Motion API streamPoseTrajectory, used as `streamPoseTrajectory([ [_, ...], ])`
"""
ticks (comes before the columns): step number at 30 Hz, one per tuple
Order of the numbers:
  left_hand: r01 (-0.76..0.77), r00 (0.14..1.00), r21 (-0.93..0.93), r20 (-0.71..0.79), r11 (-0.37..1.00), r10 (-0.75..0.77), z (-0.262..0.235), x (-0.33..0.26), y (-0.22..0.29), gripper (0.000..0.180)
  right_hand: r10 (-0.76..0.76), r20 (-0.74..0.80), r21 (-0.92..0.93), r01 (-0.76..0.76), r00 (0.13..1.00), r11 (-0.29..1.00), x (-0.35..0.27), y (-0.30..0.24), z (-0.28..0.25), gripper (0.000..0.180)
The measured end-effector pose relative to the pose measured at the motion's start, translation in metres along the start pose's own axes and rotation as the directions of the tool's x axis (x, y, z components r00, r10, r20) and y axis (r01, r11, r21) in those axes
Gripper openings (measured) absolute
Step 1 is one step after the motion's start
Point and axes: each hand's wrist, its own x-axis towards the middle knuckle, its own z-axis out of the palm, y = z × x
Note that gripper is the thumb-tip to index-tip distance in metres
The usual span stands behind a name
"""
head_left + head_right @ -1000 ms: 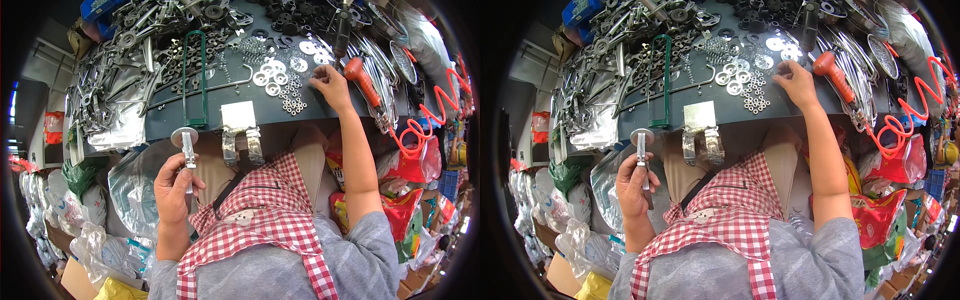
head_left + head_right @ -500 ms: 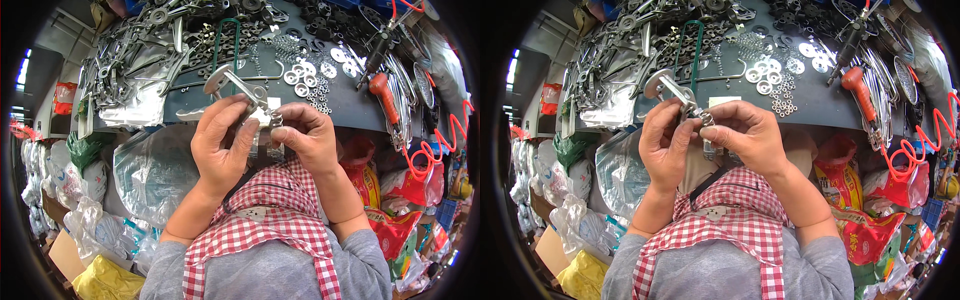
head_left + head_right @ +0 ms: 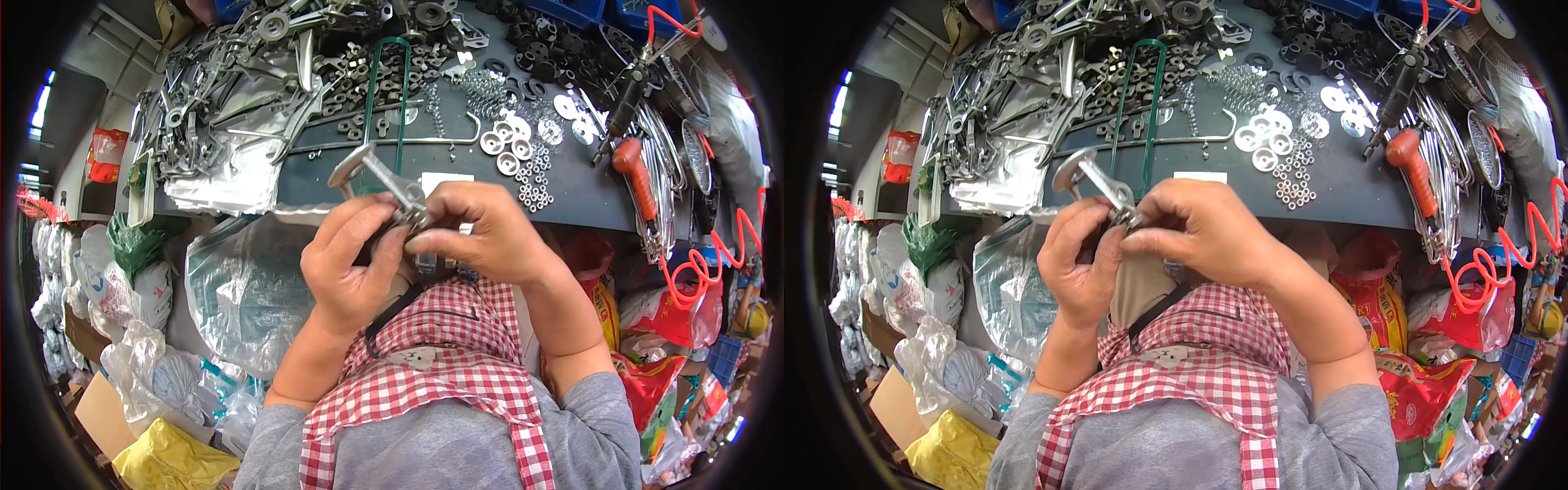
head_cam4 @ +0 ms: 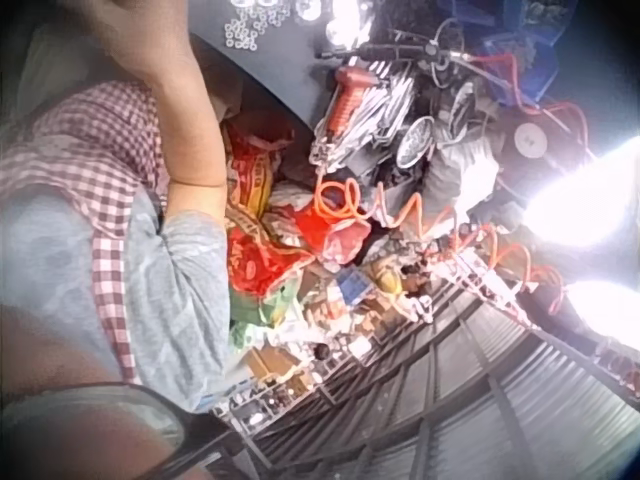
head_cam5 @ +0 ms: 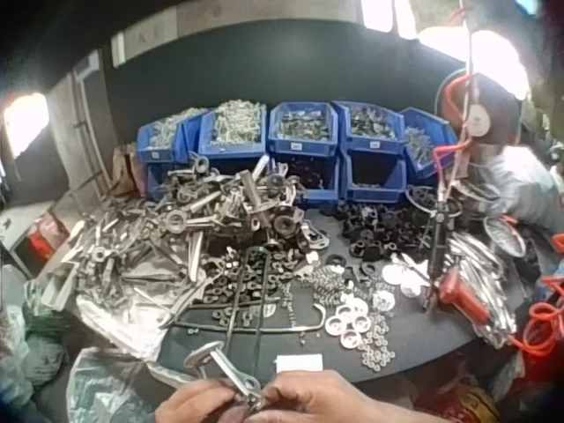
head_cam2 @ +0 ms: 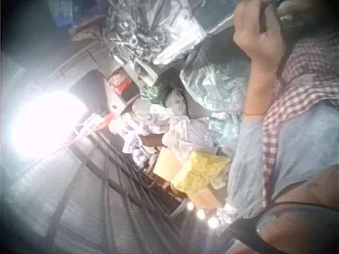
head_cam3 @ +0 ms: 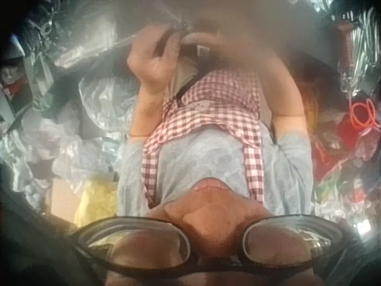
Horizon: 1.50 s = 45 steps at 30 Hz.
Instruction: The person assembles mechanical components by hand, securing washers and screws into a metal arm using a manual jig and an air drill.
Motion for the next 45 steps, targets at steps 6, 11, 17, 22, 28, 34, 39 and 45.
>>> streamPoseTrajectory([
  [6, -0.057, 0.997, 0.242, 0.058, 0.969, 0.044, -0.023, -0.009, -0.013, 0.019, -0.103, 0.194, -0.116, 0.127, 0.976, 0.985, 0.022, 0.002, 0.005, 0.022],
  [11, 0.432, 0.894, -0.428, 0.084, 0.794, -0.44, -0.045, -0.012, -0.012, 0.025, -0.114, -0.386, -0.601, -0.156, 0.915, 0.784, 0.127, 0.073, -0.114, 0.023],
  [17, 0.524, 0.803, -0.743, 0.268, 0.417, -0.532, -0.057, -0.007, -0.015, 0.033, 0.262, -0.461, -0.849, -0.508, 0.848, 0.149, 0.192, 0.099, -0.135, 0.045],
  [22, 0.488, 0.755, -0.866, 0.357, 0.108, -0.55, -0.063, -0.005, -0.022, 0.03, 0.315, -0.387, -0.759, -0.493, 0.867, 0.425, 0.195, 0.109, -0.167, 0.037],
  [28, 0.442, 0.746, -0.896, 0.348, 0.031, -0.567, -0.069, -0.016, -0.025, 0.031, -0.221, -0.204, -0.825, -0.046, 0.954, 0.563, 0.107, 0.07, -0.139, 0.014],
  [34, 0.505, 0.793, -0.814, 0.306, 0.287, -0.527, -0.058, -0.025, -0.02, 0.028, -0.233, -0.293, -0.782, -0.092, 0.927, 0.616, -0.022, 0.073, -0.06, 0.014],
  [39, 0.545, 0.761, -0.762, 0.276, 0.348, -0.587, -0.041, -0.02, -0.011, 0.021, 0.232, -0.305, -0.347, -0.335, 0.924, 0.876, -0.04, 0.067, -0.051, 0.02],
  [45, 0.551, 0.776, -0.649, 0.167, 0.524, -0.609, -0.025, -0.02, 0.01, 0.025, -0.141, -0.231, -0.317, 0.062, 0.963, 0.946, -0.038, 0.003, -0.02, 0.012],
])
